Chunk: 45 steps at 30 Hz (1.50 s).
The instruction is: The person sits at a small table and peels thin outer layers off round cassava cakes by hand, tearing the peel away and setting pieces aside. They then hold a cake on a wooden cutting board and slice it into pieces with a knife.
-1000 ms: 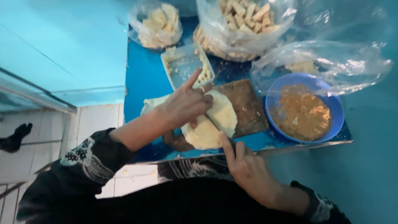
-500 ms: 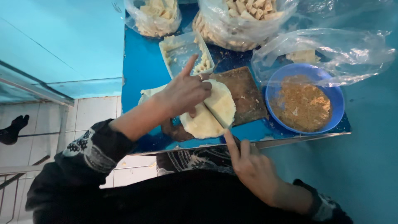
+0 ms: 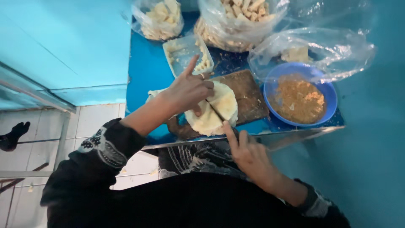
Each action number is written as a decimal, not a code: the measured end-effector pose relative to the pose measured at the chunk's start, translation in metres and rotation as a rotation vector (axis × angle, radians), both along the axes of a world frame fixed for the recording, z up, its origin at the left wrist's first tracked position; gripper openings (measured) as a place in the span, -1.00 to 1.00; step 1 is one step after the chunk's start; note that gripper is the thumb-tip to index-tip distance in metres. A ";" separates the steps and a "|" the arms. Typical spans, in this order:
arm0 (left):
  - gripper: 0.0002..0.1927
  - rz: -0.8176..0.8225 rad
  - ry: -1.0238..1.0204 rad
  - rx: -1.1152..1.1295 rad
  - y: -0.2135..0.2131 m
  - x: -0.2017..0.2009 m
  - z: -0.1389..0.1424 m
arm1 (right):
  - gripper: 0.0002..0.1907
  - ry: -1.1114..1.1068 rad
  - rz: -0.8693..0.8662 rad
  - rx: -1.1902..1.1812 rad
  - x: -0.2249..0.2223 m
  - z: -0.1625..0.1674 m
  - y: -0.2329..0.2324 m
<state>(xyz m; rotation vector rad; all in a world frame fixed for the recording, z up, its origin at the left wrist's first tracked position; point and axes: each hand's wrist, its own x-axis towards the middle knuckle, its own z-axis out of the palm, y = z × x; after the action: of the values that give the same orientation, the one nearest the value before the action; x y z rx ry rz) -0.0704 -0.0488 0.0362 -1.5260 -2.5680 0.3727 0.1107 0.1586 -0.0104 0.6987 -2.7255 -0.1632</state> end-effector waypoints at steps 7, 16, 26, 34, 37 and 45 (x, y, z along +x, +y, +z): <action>-0.48 0.010 -0.032 -0.018 0.004 0.003 0.004 | -0.12 -0.106 -0.030 0.057 0.017 0.002 0.013; -0.37 0.013 -0.064 0.002 0.002 0.001 0.003 | -0.10 -0.075 0.037 -0.116 0.004 -0.001 0.024; -0.31 0.079 -0.285 0.019 -0.006 -0.009 -0.009 | -0.10 -0.231 -0.069 -0.046 0.031 0.008 0.031; -0.50 0.329 -0.286 0.299 -0.011 -0.021 -0.036 | -0.22 -0.181 -0.047 -0.129 0.027 0.008 0.034; -0.45 0.387 -0.262 0.326 -0.003 -0.025 -0.046 | -0.26 -0.169 -0.024 -0.186 0.027 0.009 0.032; -0.48 0.494 -0.355 0.299 0.019 -0.047 -0.055 | -0.27 -0.240 -0.050 -0.180 0.025 0.013 0.032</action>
<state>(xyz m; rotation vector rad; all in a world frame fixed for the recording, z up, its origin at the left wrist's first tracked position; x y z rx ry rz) -0.1173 -0.0296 -0.0185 -0.9133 -3.0826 -0.2594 0.1357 0.1903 0.0030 0.6351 -2.9383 0.1641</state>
